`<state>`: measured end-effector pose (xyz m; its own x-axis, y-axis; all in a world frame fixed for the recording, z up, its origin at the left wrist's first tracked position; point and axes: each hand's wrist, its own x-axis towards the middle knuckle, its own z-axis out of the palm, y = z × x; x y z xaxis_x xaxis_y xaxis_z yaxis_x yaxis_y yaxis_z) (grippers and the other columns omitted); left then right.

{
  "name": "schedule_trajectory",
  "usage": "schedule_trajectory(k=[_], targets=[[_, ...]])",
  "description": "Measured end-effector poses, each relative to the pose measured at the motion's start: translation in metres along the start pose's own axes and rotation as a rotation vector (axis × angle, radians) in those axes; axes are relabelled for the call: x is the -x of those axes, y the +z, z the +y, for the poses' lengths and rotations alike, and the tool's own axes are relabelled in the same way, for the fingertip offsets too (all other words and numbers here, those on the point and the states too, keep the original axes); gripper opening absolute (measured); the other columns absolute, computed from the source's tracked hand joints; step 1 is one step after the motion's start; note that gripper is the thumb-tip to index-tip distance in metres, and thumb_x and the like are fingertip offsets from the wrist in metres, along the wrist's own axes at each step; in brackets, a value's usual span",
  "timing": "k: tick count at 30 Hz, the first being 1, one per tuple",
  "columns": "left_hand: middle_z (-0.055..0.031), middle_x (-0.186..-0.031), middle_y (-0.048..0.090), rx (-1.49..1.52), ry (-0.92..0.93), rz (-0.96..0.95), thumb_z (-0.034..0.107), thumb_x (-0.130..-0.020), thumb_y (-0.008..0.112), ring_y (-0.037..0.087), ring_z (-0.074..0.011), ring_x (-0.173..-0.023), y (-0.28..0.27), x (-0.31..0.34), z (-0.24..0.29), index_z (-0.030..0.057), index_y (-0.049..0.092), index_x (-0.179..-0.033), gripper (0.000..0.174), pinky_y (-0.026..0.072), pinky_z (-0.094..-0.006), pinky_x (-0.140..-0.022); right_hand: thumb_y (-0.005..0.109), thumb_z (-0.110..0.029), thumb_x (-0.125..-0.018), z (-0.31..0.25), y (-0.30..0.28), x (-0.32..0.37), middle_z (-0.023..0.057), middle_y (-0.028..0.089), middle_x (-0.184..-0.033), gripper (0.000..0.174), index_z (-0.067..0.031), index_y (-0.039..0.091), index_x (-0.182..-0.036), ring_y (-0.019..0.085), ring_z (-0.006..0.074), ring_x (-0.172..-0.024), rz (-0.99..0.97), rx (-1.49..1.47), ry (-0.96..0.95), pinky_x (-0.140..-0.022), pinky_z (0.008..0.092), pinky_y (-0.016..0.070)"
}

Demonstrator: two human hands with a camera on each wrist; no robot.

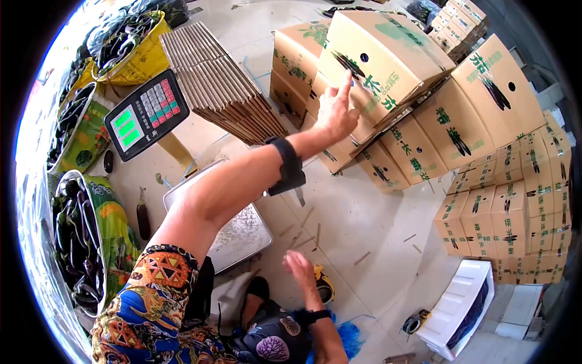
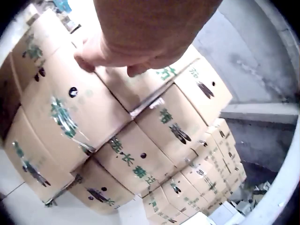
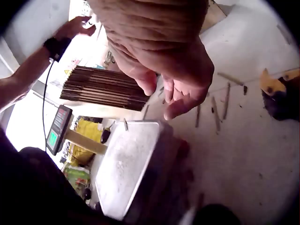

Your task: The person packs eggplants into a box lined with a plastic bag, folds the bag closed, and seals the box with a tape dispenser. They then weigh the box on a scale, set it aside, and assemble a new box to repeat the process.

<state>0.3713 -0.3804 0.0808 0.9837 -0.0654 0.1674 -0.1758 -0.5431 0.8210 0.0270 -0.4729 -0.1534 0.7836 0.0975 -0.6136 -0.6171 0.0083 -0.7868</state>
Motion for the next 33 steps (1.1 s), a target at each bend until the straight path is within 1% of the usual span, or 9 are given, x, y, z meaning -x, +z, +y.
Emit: schedule_trajectory(k=[3, 6, 8, 9, 13, 18, 23, 26, 33], targets=[[-0.0274, -0.155, 0.02, -0.128, 0.205, 0.145, 0.001, -0.077, 0.057, 0.035, -0.05, -0.13, 0.027, 0.011, 0.018, 0.0117, 0.015, -0.156, 0.09, 0.0371, -0.0602, -0.105, 0.062, -0.026, -0.097, 0.043, -0.002, 0.009, 0.0079, 0.07, -0.102, 0.038, -0.0016, 0.06, -0.126, 0.068, 0.015, -0.088, 0.008, 0.167, 0.064, -0.071, 0.0285, 0.055], [-0.0221, -0.161, 0.009, 0.031, 0.271, 0.125, -0.002, -0.074, 0.054, 0.023, -0.0433, -0.144, 0.059, 0.04, 0.018, 0.0061, 0.016, -0.155, 0.09, 0.033, -0.0612, -0.108, 0.063, -0.027, -0.096, 0.078, 0.006, 0.022, 0.0072, 0.071, -0.097, 0.038, -0.0003, 0.062, -0.124, 0.069, 0.0154, -0.084, 0.018, 0.139, 0.146, -0.068, 0.0282, 0.0553], [-0.0208, -0.162, 0.008, 0.082, 0.194, -0.13, -0.002, -0.073, 0.054, 0.019, -0.0394, -0.147, 0.062, 0.06, 0.003, 0.0034, 0.016, -0.154, 0.089, 0.0316, -0.062, -0.109, 0.063, -0.028, -0.096, 0.101, 0.015, 0.023, 0.0073, 0.071, -0.096, 0.039, -0.0003, 0.063, -0.123, 0.069, 0.0153, -0.084, -0.008, 0.216, 0.179, -0.066, 0.0283, 0.0553], [-0.0212, -0.161, 0.013, 0.096, 0.182, -0.159, -0.001, -0.074, 0.054, 0.022, -0.0409, -0.146, 0.06, 0.063, -0.001, 0.0014, 0.017, -0.153, 0.088, 0.0307, -0.061, -0.11, 0.063, -0.028, -0.095, 0.1, 0.019, 0.022, 0.0074, 0.071, -0.095, 0.039, -0.0003, 0.063, -0.122, 0.069, 0.0152, -0.083, -0.02, 0.254, 0.197, -0.066, 0.0284, 0.0553], [-0.0228, -0.156, 0.024, 0.166, 0.314, 0.154, 0.0, -0.075, 0.055, 0.027, -0.0416, -0.142, 0.041, 0.06, -0.024, 0.0009, 0.023, -0.151, 0.083, 0.0308, -0.0577, -0.112, 0.064, -0.028, -0.094, 0.108, 0.023, 0.026, 0.0088, 0.071, -0.093, 0.037, -0.0011, 0.064, -0.12, 0.07, 0.0157, -0.083, -0.003, 0.392, 0.164, -0.065, 0.0282, 0.0556], [-0.0197, -0.158, 0.022, -0.055, 0.374, 0.111, 0.002, -0.077, 0.057, 0.025, -0.0408, -0.144, -0.013, 0.039, -0.026, 0.0015, 0.028, -0.149, 0.078, 0.0331, -0.063, -0.108, 0.063, -0.027, -0.095, 0.122, 0.02, 0.028, 0.0094, 0.071, -0.095, 0.036, -0.001, 0.063, -0.119, 0.069, 0.0163, -0.082, -0.022, 0.363, 0.223, -0.066, 0.0291, 0.0563], [-0.0144, -0.161, 0.014, -0.182, 0.303, -0.066, 0.004, -0.077, 0.059, 0.023, -0.0404, -0.146, 0.021, 0.027, 0.008, 0.0084, 0.024, -0.152, 0.083, 0.0341, -0.0711, -0.103, 0.061, -0.027, -0.096, 0.145, 0.047, 0.02, 0.0098, 0.07, -0.102, 0.038, -0.0013, 0.06, -0.123, 0.069, 0.0165, -0.083, -0.15, 0.304, 0.23, -0.067, 0.0301, 0.0562], [-0.0101, -0.16, 0.02, -0.249, 0.592, -0.165, 0.001, -0.077, 0.057, 0.02, -0.0424, -0.146, 0.029, 0.045, -0.003, 0.0079, 0.031, -0.15, 0.078, 0.0372, -0.064, -0.101, 0.062, -0.029, -0.095, 0.127, 0.054, 0.021, 0.0115, 0.072, -0.095, 0.037, -0.0003, 0.063, -0.118, 0.07, 0.0172, -0.076, -0.08, 0.282, 0.148, -0.067, 0.0324, 0.0556], [-0.0132, -0.145, 0.044, -0.079, 0.478, -0.104, 0.003, -0.081, 0.059, 0.034, -0.0421, -0.138, 0.002, 0.061, -0.032, 0.008, 0.05, -0.137, 0.058, 0.0394, -0.0562, -0.099, 0.063, -0.029, -0.094, 0.12, 0.026, 0.037, 0.0118, 0.072, -0.089, 0.036, -0.0005, 0.066, -0.115, 0.07, 0.0156, -0.073, 0.082, 0.379, 0.155, -0.064, 0.0325, 0.0547]])
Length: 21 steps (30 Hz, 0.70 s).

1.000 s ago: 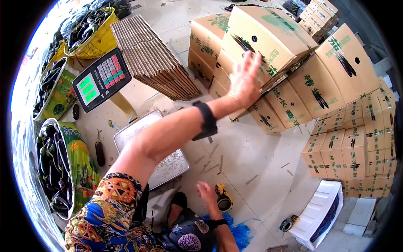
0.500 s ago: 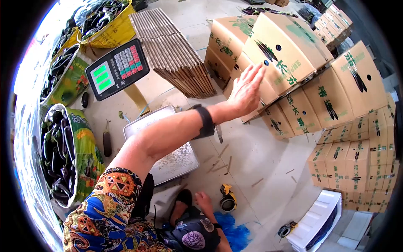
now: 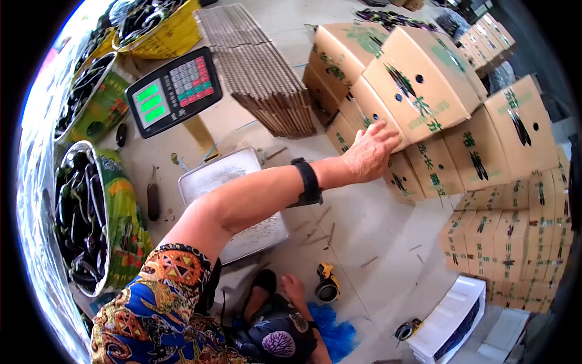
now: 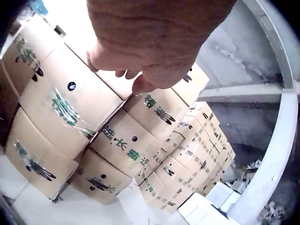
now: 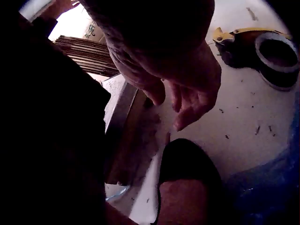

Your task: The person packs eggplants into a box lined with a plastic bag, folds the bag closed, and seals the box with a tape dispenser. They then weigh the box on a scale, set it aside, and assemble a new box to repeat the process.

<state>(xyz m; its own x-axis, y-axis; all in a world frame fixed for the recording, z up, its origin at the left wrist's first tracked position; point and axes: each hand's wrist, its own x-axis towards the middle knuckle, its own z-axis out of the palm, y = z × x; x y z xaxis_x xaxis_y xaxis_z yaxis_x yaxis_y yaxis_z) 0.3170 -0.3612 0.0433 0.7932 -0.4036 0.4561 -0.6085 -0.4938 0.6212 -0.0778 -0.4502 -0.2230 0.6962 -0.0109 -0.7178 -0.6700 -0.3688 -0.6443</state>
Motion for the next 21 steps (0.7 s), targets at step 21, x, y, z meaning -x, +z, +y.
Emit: schedule_trajectory(k=[21], targets=[[-0.0137, -0.128, 0.053, -0.4, 0.137, 0.282, 0.006, -0.078, 0.064, 0.049, -0.0325, -0.126, -0.182, 0.103, -0.124, 0.0033, 0.053, -0.127, 0.051, 0.0399, -0.0433, -0.103, 0.059, -0.038, -0.097, -0.469, -0.06, -0.086, 0.0183, 0.056, -0.137, 0.053, -0.0042, 0.05, -0.138, 0.054, 0.0295, -0.124, 0.277, 0.046, -0.828, -0.105, 0.0388, 0.0405]])
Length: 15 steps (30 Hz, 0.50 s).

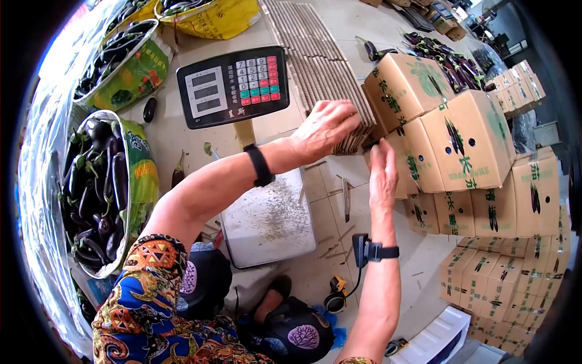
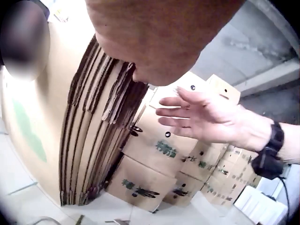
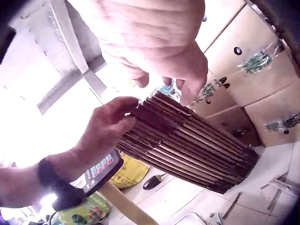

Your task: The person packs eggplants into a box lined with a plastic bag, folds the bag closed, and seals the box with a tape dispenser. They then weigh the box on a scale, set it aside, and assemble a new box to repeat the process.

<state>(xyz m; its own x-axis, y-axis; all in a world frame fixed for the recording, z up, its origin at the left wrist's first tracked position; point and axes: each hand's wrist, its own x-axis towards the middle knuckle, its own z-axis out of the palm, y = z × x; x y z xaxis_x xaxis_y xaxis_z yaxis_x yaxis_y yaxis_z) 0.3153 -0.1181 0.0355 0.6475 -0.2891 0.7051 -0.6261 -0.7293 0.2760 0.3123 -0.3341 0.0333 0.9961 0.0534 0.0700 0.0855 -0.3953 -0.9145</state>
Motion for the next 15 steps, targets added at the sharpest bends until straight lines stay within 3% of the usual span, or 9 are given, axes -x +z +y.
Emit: schedule_trajectory(k=[2, 3, 5, 8, 10, 11, 14, 15], targets=[[-0.0161, -0.129, 0.052, 0.065, -0.221, 0.12, 0.004, -0.074, 0.069, 0.048, -0.0357, -0.125, -0.019, 0.015, 0.005, 0.0022, 0.053, -0.128, 0.056, 0.04, -0.0439, -0.104, 0.059, -0.045, -0.097, -0.019, 0.012, -0.013, 0.019, 0.053, -0.14, 0.063, -0.0041, 0.045, -0.143, 0.052, 0.0302, -0.127, 0.007, 0.091, -0.013, -0.108, 0.0383, 0.0382], [-0.0196, -0.133, 0.047, 0.116, -0.39, 0.189, 0.004, -0.072, 0.075, 0.046, -0.0399, -0.124, -0.028, 0.025, 0.005, 0.0009, 0.048, -0.134, 0.068, 0.0398, -0.0452, -0.106, 0.057, -0.049, -0.097, -0.013, 0.019, -0.024, 0.0197, 0.052, -0.141, 0.068, -0.0041, 0.042, -0.145, 0.051, 0.0302, -0.129, 0.032, 0.09, -0.035, -0.11, 0.0381, 0.0368], [-0.0227, -0.138, 0.041, 0.19, -0.59, 0.169, 0.013, -0.076, 0.08, 0.045, -0.0393, -0.125, -0.039, 0.043, -0.001, -0.0004, 0.033, -0.145, 0.085, 0.0416, -0.0462, -0.106, 0.051, -0.058, -0.097, -0.007, 0.027, -0.049, 0.0205, 0.049, -0.145, 0.076, -0.0043, 0.038, -0.149, 0.047, 0.0297, -0.133, 0.045, 0.107, -0.001, -0.113, 0.0378, 0.0336], [-0.0312, -0.144, 0.039, 0.45, -0.868, 0.12, 0.028, -0.078, 0.083, 0.046, -0.0444, -0.13, -0.027, 0.044, -0.006, -0.0034, 0.019, -0.151, 0.102, 0.0462, -0.046, -0.103, 0.05, -0.06, -0.096, 0.001, 0.051, -0.073, 0.0194, 0.052, -0.141, 0.074, -0.003, 0.046, -0.143, 0.05, 0.0289, -0.129, 0.046, 0.008, 0.102, -0.11, 0.0379, 0.0358], [-0.0345, -0.142, 0.042, 0.594, -1.028, 0.091, 0.029, -0.079, 0.082, 0.048, -0.0459, -0.129, -0.022, 0.027, -0.008, -0.0049, 0.017, -0.151, 0.103, 0.046, -0.0461, -0.103, 0.051, -0.061, -0.096, 0.001, 0.055, -0.079, 0.0186, 0.057, -0.136, 0.072, -0.0022, 0.053, -0.137, 0.052, 0.0281, -0.126, 0.063, 0.003, 0.175, -0.108, 0.0382, 0.0375], [-0.0339, -0.133, 0.052, 0.562, -0.965, 0.181, 0.028, -0.079, 0.081, 0.054, -0.0441, -0.123, -0.01, 0.025, -0.01, -0.0054, 0.016, -0.15, 0.102, 0.047, -0.0458, -0.102, 0.052, -0.061, -0.095, 0.0, 0.054, -0.08, 0.0182, 0.059, -0.133, 0.071, -0.0017, 0.057, -0.134, 0.054, 0.0277, -0.125, 0.07, 0.003, 0.209, -0.107, 0.0383, 0.0384], [-0.0332, -0.127, 0.054, 0.674, -1.065, 0.161, 0.025, -0.078, 0.079, 0.057, -0.0471, -0.115, -0.016, 0.019, -0.007, -0.0055, 0.019, -0.147, 0.097, 0.0474, -0.0482, -0.099, 0.053, -0.061, -0.094, -0.011, 0.056, -0.07, 0.0173, 0.065, -0.123, 0.069, -0.0009, 0.064, -0.125, 0.058, 0.0271, -0.117, 0.044, 0.13, 0.132, -0.102, 0.0383, 0.0419], [-0.0322, -0.119, 0.059, 0.578, -0.975, 0.263, 0.023, -0.078, 0.077, 0.061, -0.0481, -0.107, -0.015, 0.023, -0.007, -0.0045, 0.024, -0.145, 0.089, 0.05, -0.049, -0.093, 0.054, -0.06, -0.095, -0.013, 0.056, -0.066, 0.0173, 0.068, -0.116, 0.066, -0.001, 0.065, -0.122, 0.062, 0.0268, -0.11, 0.047, 0.129, 0.089, -0.097, 0.0371, 0.0445]])
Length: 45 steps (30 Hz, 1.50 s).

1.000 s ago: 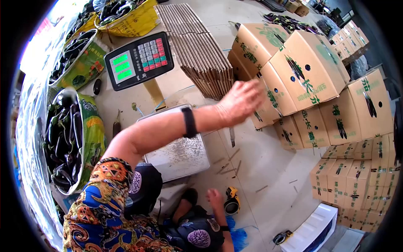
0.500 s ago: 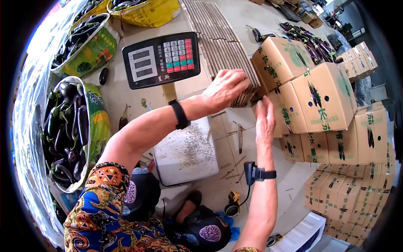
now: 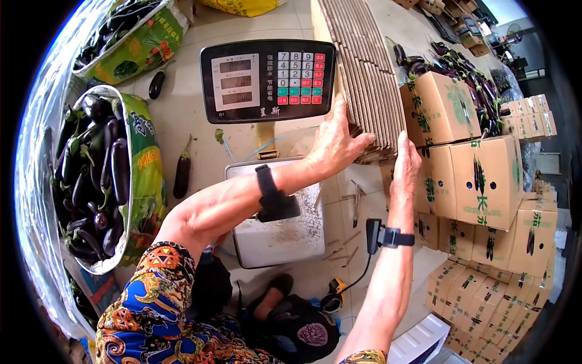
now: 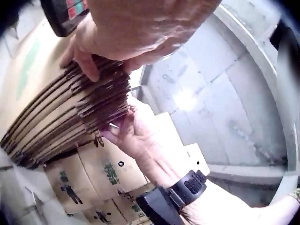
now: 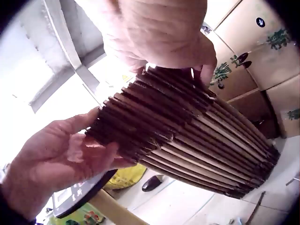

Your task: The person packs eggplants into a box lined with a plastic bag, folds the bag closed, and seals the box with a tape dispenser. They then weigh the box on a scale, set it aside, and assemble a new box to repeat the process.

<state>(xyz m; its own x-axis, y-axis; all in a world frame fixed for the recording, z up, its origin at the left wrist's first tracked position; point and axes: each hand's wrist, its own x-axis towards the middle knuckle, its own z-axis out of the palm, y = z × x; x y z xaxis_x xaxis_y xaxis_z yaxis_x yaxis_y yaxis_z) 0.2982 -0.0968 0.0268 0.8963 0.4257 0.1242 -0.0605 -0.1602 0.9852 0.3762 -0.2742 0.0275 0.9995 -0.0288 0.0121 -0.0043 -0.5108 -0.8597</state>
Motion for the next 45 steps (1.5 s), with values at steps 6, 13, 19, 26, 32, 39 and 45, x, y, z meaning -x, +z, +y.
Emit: schedule_trajectory(k=[6, 13, 19, 26, 32, 39, 45], targets=[[-0.0307, -0.121, 0.062, -0.105, 0.026, -0.192, 0.022, -0.082, 0.076, 0.066, -0.0374, -0.109, -0.044, 0.001, 0.031, -0.0054, 0.031, -0.147, 0.083, 0.055, -0.04, -0.092, 0.058, -0.05, -0.097, -0.026, -0.013, 0.039, 0.0067, 0.062, -0.082, 0.051, 0.0003, 0.066, -0.095, 0.051, 0.0143, -0.076, -0.03, 0.163, 0.013, -0.071, 0.034, 0.0435], [-0.0263, -0.121, 0.064, 0.15, 0.022, -0.319, 0.019, -0.084, 0.07, 0.068, -0.0331, -0.106, -0.055, 0.011, -0.028, -0.006, 0.046, -0.136, 0.062, 0.0535, -0.0393, -0.091, 0.069, -0.06, -0.084, -0.015, -0.014, 0.033, 0.0005, 0.054, -0.131, 0.062, -0.0173, 0.056, -0.127, 0.045, 0.0163, -0.118, -0.113, -0.439, 0.347, -0.097, 0.0402, 0.0328], [-0.0196, -0.119, 0.061, -0.287, -0.176, -0.068, 0.016, -0.089, 0.07, 0.063, -0.0274, -0.11, -0.116, 0.078, -0.101, -0.0058, 0.056, -0.126, 0.045, 0.0517, -0.0357, -0.095, 0.074, -0.064, -0.077, -0.015, -0.021, 0.032, 0.0107, 0.049, -0.137, 0.092, -0.0068, 0.046, -0.143, 0.044, 0.0241, -0.125, -0.157, -0.479, 0.375, -0.101, 0.0424, 0.0362], [-0.0148, -0.122, 0.059, 0.048, -0.829, -0.049, 0.026, -0.079, 0.082, 0.061, -0.0264, -0.108, -0.191, 0.182, -0.22, 0.0001, 0.049, -0.132, 0.067, 0.051, -0.0405, -0.089, 0.055, -0.074, -0.085, -0.003, -0.029, 0.026, 0.0155, 0.047, -0.146, 0.094, -0.0076, 0.04, -0.149, 0.044, 0.0277, -0.131, -0.009, -0.25, 0.325, -0.107, 0.0443, 0.0371], [-0.0131, -0.128, 0.059, 0.4, -1.002, -0.219, 0.023, -0.078, 0.085, 0.059, -0.027, -0.115, -0.196, 0.201, -0.23, 0.0061, 0.04, -0.141, 0.08, 0.0515, -0.0438, -0.094, 0.052, -0.064, -0.094, -0.023, -0.001, 0.042, 0.0121, 0.043, -0.151, 0.082, -0.0026, 0.041, -0.148, 0.04, 0.0264, -0.137, -0.126, -0.214, 0.174, -0.112, 0.0471, 0.0305], [-0.0117, -0.129, 0.058, 0.414, -0.916, -0.377, 0.03, -0.076, 0.084, 0.06, -0.0259, -0.115, -0.225, 0.194, -0.248, 0.0081, 0.035, -0.144, 0.087, 0.0549, -0.0453, -0.089, 0.063, -0.059, -0.09, -0.011, -0.024, 0.031, 0.0094, 0.051, -0.14, 0.079, -0.0038, 0.045, -0.144, 0.048, 0.0225, -0.125, -0.187, -0.321, 0.259, -0.106, 0.0422, 0.0358], [-0.0082, -0.121, 0.062, 0.293, -0.958, -0.543, 0.031, -0.077, 0.084, 0.063, -0.0214, -0.108, -0.251, 0.167, -0.229, 0.0094, 0.041, -0.142, 0.081, 0.0552, -0.0389, -0.084, 0.071, -0.061, -0.082, -0.011, -0.028, 0.032, 0.0065, 0.055, -0.129, 0.079, -0.0074, 0.051, -0.137, 0.05, 0.0208, -0.118, -0.176, -0.456, 0.358, -0.102, 0.0378, 0.036]])
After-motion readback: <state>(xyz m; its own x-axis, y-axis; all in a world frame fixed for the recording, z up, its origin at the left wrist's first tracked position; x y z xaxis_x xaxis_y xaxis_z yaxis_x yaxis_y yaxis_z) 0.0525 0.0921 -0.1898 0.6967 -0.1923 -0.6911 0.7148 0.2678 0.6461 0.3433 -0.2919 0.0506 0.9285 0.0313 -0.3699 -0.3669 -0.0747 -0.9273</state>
